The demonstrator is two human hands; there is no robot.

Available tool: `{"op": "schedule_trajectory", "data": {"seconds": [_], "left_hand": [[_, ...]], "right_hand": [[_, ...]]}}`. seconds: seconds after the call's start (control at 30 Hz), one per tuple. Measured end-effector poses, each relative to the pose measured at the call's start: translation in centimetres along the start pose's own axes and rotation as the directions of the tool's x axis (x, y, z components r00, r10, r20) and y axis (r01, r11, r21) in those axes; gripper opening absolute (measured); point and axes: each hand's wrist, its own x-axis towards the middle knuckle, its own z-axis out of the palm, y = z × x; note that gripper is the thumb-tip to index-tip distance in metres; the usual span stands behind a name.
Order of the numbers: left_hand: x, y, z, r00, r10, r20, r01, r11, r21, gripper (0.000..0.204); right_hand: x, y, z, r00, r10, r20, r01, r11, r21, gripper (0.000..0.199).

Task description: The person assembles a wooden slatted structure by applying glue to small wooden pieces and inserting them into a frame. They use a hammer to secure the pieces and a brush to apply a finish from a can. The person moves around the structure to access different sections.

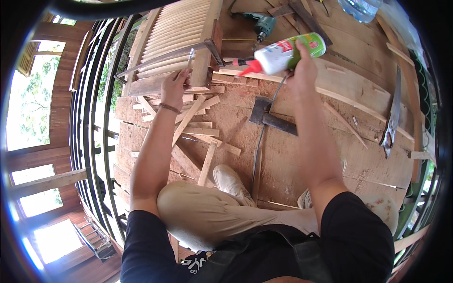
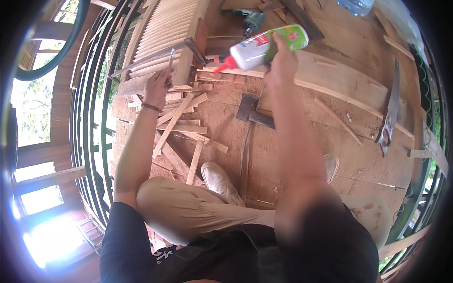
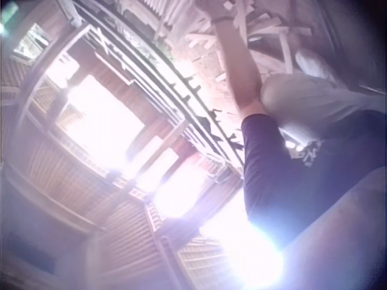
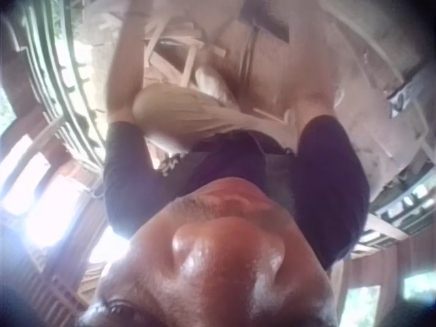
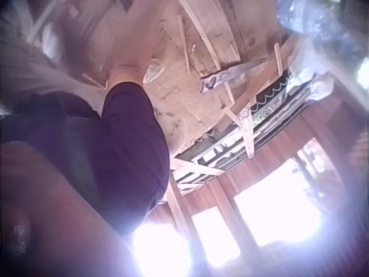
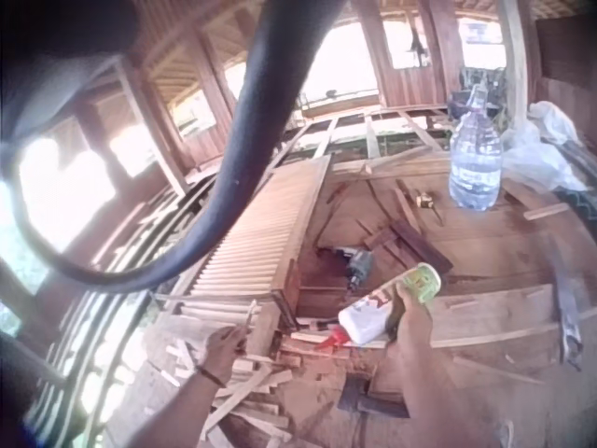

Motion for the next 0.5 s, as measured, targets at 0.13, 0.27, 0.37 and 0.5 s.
{"op": "schedule_trajectory", "data": {"seconds": [0.13,0.27,0.37,0.5], "left_hand": [[-0.6,1.7,1.4,0.988,-0.021,0.152,0.025,0.999,-0.027,0.030],[-1.6,2.6,3.5,0.985,-0.009,0.174,0.022,0.997,-0.071,0.028],[-2.7,3.8,4.8,0.973,0.001,0.230,0.027,0.992,-0.119,0.026],[-5.7,5.5,7.3,0.953,-0.075,0.293,0.117,0.985,-0.128,0.023]], "right_hand": [[6.4,-7.3,2.6,0.968,0.084,0.238,0.023,0.910,-0.414,0.045],[9.7,-14.0,4.7,0.866,0.342,0.365,0.371,0.049,-0.927,0.060],[11.3,-15.4,4.1,0.738,0.478,0.477,0.610,-0.774,-0.167,0.063],[14.5,-14.1,-0.7,0.805,0.381,0.455,0.417,-0.909,0.023,0.029]]}}
